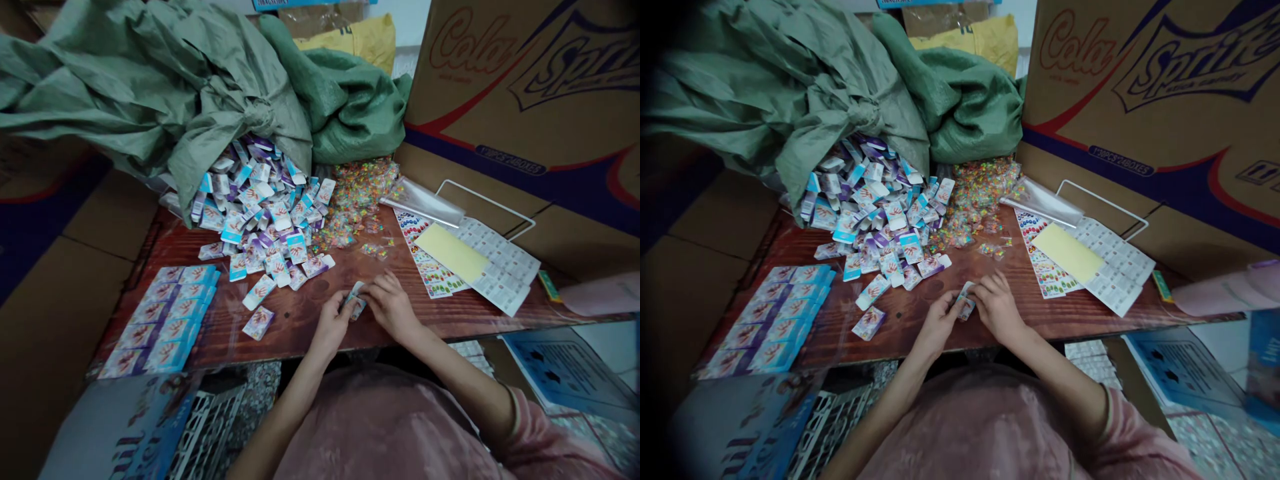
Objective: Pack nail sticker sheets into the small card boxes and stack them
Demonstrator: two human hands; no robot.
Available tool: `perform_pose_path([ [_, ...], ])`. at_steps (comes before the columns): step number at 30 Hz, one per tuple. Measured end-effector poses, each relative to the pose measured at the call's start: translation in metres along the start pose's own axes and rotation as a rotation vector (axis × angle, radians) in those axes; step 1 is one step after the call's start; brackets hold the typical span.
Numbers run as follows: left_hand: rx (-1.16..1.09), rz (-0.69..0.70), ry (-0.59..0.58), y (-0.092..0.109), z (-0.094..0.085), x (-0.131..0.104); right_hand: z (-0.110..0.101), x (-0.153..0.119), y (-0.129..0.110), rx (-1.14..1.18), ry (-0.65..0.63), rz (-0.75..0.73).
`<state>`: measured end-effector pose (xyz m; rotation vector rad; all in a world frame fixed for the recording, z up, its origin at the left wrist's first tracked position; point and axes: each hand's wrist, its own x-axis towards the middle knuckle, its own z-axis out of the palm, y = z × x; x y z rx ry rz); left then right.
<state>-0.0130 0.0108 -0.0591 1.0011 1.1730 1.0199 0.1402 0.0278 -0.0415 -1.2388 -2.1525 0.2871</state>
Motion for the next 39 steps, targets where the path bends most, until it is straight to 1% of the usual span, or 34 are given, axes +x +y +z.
perform_pose_path([
  [2, -0.02, -0.007, -0.006, -0.002, 0.0, -0.001, 0.0, -0.001, 0.0, 0.073, -0.013, -0.016],
  [4, -0.007, 0.001, -0.02, -0.002, 0.0, -0.001, 0.0, -0.001, 0.001, 0.121, -0.027, -0.001],
  [7, 0.021, 0.023, -0.027, -0.001, 0.001, -0.001, -0.001, 0.001, 0.002, 0.127, -0.024, 0.069],
  [9, 0.024, 0.027, -0.017, -0.001, 0.001, 0.0, -0.001, 0.0, 0.002, 0.111, -0.019, 0.086],
  [13, 0.023, 0.018, -0.021, -0.003, 0.0, 0.0, 0.0, -0.004, -0.001, 0.032, -0.027, 0.012],
  [15, 0.031, 0.013, -0.032, -0.004, -0.001, 0.001, -0.001, -0.005, -0.001, 0.03, -0.047, -0.019],
  [20, 0.043, 0.008, -0.037, -0.005, -0.002, 0.002, -0.008, -0.001, 0.001, 0.069, -0.119, -0.059],
  [23, 0.04, 0.002, -0.048, -0.005, -0.003, 0.002, -0.009, 0.002, 0.002, 0.163, -0.136, -0.073],
  [25, 0.048, 0.009, -0.068, -0.004, -0.004, 0.003, -0.009, 0.003, 0.002, 0.249, -0.144, -0.044],
  [30, 0.074, -0.004, -0.143, -0.003, -0.007, 0.008, -0.008, 0.011, 0.006, 0.458, -0.134, 0.135],
  [32, 0.082, -0.002, -0.154, -0.004, -0.007, 0.01, -0.01, 0.014, 0.009, 0.58, -0.155, 0.21],
  [34, 0.086, 0.001, -0.153, -0.006, -0.008, 0.011, -0.012, 0.016, 0.012, 0.682, -0.176, 0.25],
  [36, 0.087, 0.003, -0.153, -0.007, -0.008, 0.011, -0.012, 0.017, 0.015, 0.714, -0.19, 0.243],
  [39, 0.096, 0.021, -0.158, -0.007, -0.007, 0.012, -0.008, 0.017, 0.018, 0.632, -0.207, 0.229],
])
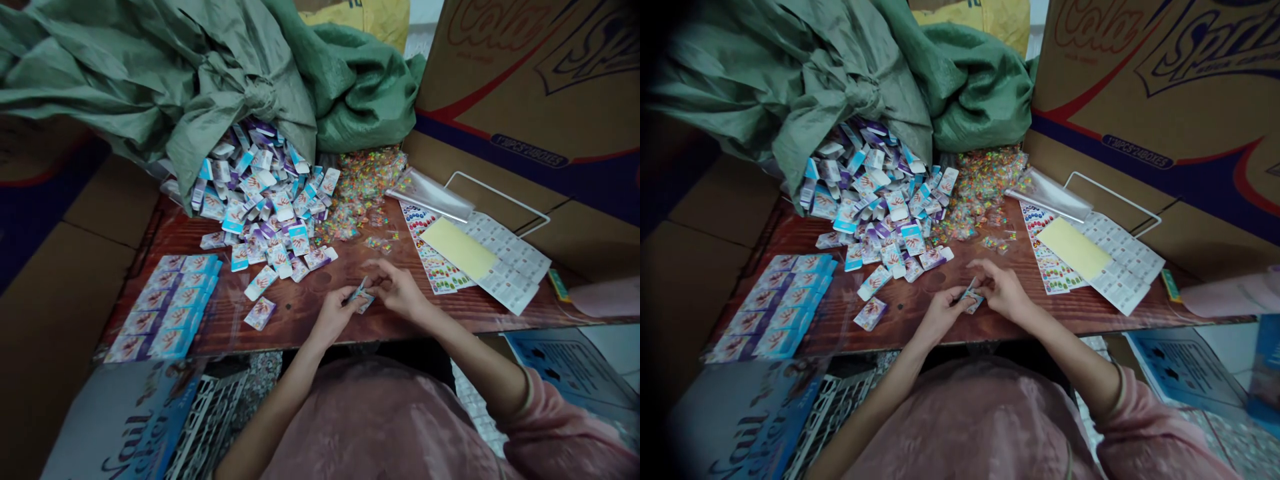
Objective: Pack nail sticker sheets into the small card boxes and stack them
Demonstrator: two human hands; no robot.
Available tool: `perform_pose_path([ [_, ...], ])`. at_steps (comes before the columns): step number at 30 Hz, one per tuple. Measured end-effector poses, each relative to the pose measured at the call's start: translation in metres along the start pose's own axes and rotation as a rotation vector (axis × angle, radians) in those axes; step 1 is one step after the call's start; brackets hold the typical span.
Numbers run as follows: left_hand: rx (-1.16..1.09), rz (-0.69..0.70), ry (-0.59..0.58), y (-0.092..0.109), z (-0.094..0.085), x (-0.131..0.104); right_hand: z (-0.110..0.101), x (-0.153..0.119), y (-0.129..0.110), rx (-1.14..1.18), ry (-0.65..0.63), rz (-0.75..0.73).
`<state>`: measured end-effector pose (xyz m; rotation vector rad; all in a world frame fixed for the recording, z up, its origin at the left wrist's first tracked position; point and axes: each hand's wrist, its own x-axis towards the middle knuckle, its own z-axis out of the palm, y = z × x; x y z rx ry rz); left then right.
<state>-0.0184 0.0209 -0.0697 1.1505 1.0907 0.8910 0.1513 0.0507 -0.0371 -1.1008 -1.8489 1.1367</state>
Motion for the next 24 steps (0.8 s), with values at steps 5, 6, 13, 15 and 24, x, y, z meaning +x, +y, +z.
perform_pose_path([
  [5, 0.025, 0.002, -0.007, 0.001, 0.002, 0.0, 0.005, 0.004, 0.006, -0.059, -0.028, 0.024],
  [6, 0.018, 0.001, -0.007, 0.001, 0.003, 0.0, 0.005, 0.004, 0.007, -0.064, -0.021, 0.021],
  [13, -0.166, -0.045, 0.091, 0.012, 0.008, -0.005, 0.013, -0.01, -0.004, -0.206, 0.1, -0.145],
  [15, -0.224, -0.064, 0.116, 0.016, 0.008, -0.005, 0.017, -0.016, -0.007, -0.197, 0.119, -0.179],
  [24, -0.403, -0.137, 0.226, 0.016, 0.01, -0.003, 0.017, -0.012, 0.017, 0.399, 0.166, 0.205],
])
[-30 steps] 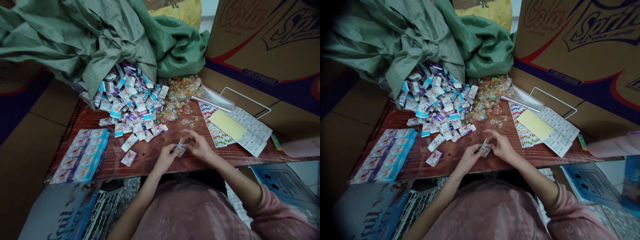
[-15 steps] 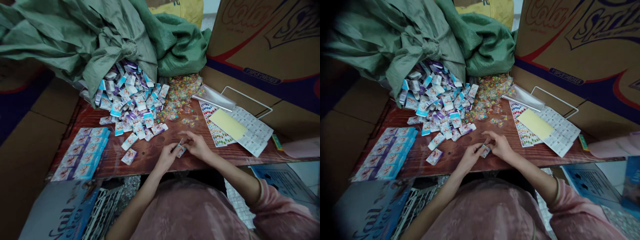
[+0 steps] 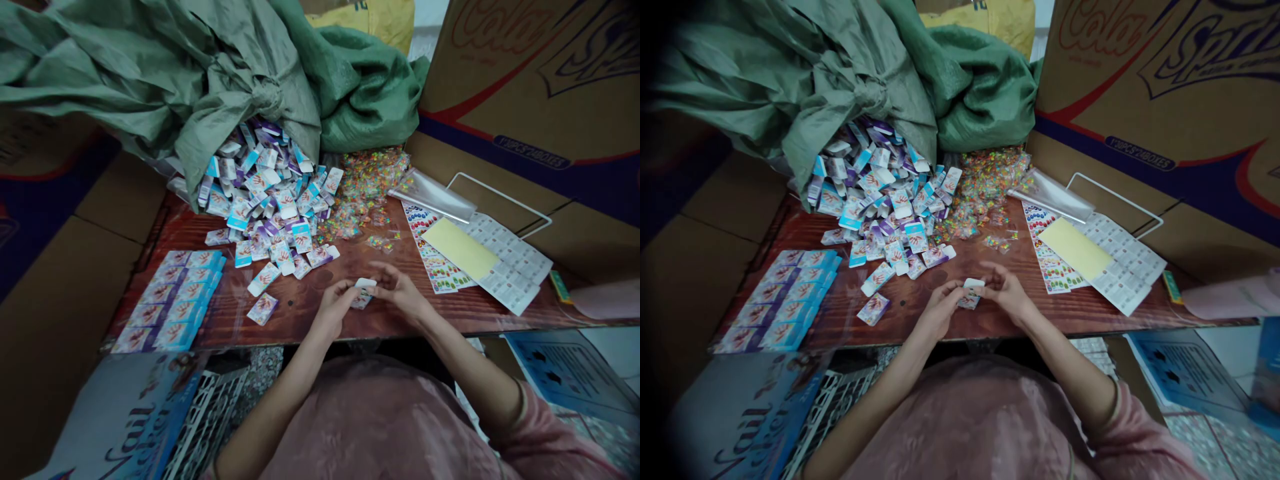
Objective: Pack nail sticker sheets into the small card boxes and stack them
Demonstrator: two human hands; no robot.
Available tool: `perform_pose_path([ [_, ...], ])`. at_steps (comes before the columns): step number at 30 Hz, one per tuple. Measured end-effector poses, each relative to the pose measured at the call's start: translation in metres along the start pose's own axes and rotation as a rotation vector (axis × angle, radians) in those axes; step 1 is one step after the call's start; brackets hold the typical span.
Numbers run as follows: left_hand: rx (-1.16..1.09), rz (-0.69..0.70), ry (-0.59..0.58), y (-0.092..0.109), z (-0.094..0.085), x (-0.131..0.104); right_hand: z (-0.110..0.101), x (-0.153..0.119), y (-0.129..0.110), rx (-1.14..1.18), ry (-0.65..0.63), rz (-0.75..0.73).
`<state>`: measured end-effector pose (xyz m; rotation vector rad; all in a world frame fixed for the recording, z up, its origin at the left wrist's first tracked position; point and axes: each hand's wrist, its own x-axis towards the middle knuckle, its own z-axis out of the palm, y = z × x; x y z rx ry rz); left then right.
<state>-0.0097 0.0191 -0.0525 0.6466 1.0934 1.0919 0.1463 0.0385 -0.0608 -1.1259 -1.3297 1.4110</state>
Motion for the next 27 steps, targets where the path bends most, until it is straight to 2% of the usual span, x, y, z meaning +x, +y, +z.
perform_pose_path([
  [2, 0.026, 0.025, 0.029, -0.001, 0.0, 0.001, -0.001, 0.002, 0.0, 0.015, -0.08, 0.051],
  [5, 0.033, 0.043, 0.054, -0.003, -0.002, 0.004, 0.0, -0.002, -0.007, -0.218, -0.019, -0.152],
  [8, 0.024, 0.046, 0.041, -0.005, -0.006, 0.006, 0.002, -0.008, -0.015, -0.393, -0.038, -0.315],
  [10, 0.043, 0.042, 0.017, -0.006, -0.009, 0.006, 0.001, -0.008, -0.016, -0.365, -0.046, -0.293],
  [15, 0.099, 0.036, -0.058, -0.005, -0.012, 0.006, -0.001, 0.001, -0.007, -0.146, 0.028, -0.034],
  [18, 0.098, 0.044, -0.057, -0.007, -0.012, 0.007, -0.002, 0.004, -0.004, -0.076, 0.03, 0.032],
  [21, 0.107, 0.048, -0.048, -0.009, -0.013, 0.008, -0.004, 0.005, -0.004, -0.103, 0.012, 0.01],
  [27, 0.138, 0.053, -0.056, -0.009, -0.013, 0.01, -0.011, 0.006, -0.012, -0.343, -0.124, -0.166],
])
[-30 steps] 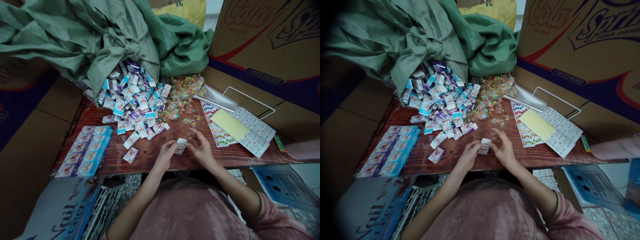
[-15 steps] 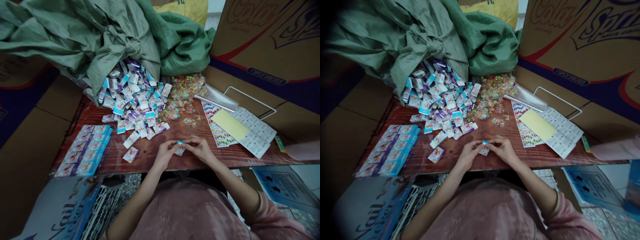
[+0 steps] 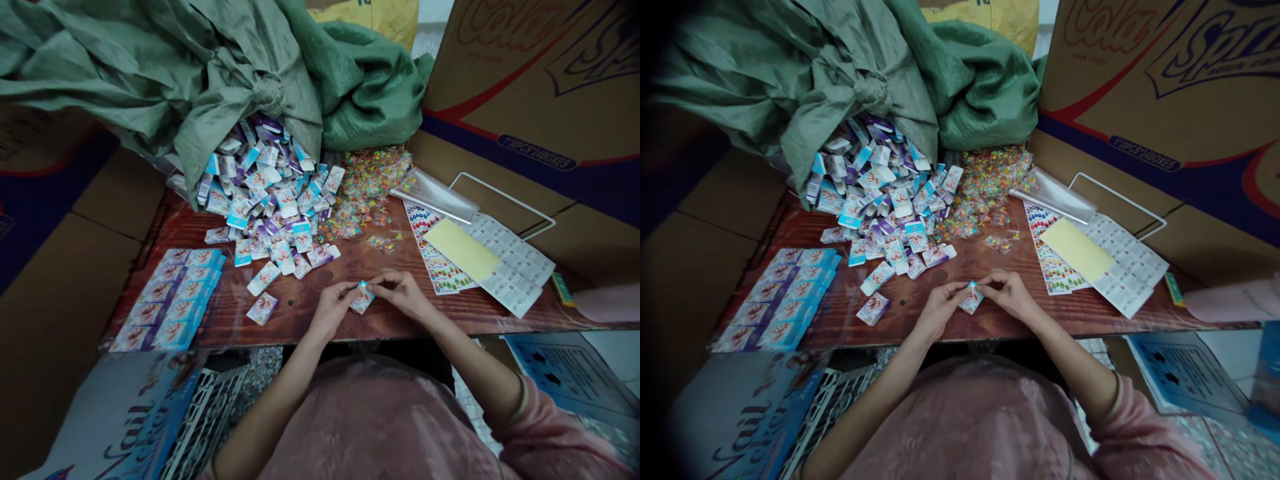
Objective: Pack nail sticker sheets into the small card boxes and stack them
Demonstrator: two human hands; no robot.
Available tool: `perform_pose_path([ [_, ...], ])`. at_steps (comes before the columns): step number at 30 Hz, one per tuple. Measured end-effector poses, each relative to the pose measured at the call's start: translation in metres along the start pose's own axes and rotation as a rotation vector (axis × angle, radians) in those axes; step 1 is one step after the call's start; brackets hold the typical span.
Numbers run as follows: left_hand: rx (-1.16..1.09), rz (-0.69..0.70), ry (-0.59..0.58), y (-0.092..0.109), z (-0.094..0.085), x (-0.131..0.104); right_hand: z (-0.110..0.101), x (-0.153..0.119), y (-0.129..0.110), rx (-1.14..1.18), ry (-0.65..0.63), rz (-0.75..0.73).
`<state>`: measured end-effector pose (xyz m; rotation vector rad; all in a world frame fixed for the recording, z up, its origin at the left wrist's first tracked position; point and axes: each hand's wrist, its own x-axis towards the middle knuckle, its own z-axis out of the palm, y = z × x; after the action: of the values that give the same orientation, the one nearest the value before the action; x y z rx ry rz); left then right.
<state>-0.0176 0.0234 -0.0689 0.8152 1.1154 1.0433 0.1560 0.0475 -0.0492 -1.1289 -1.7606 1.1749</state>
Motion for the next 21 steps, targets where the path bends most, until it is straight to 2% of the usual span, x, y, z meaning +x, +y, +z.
perform_pose_path([
  [5, -0.005, -0.001, 0.002, 0.0, -0.002, 0.0, 0.0, -0.001, -0.004, -0.031, -0.027, -0.011],
  [10, -0.054, -0.007, 0.002, 0.0, -0.004, 0.0, 0.01, -0.01, -0.007, -0.019, -0.035, -0.098],
  [14, -0.068, -0.009, 0.009, 0.001, -0.004, -0.001, 0.022, -0.016, -0.001, 0.065, 0.059, -0.078],
  [19, -0.087, 0.025, 0.064, 0.0, -0.003, -0.004, 0.035, -0.011, 0.013, 0.265, 0.25, 0.101],
  [21, -0.103, 0.032, 0.091, -0.001, -0.004, -0.005, 0.037, -0.009, 0.013, 0.252, 0.313, 0.114],
])
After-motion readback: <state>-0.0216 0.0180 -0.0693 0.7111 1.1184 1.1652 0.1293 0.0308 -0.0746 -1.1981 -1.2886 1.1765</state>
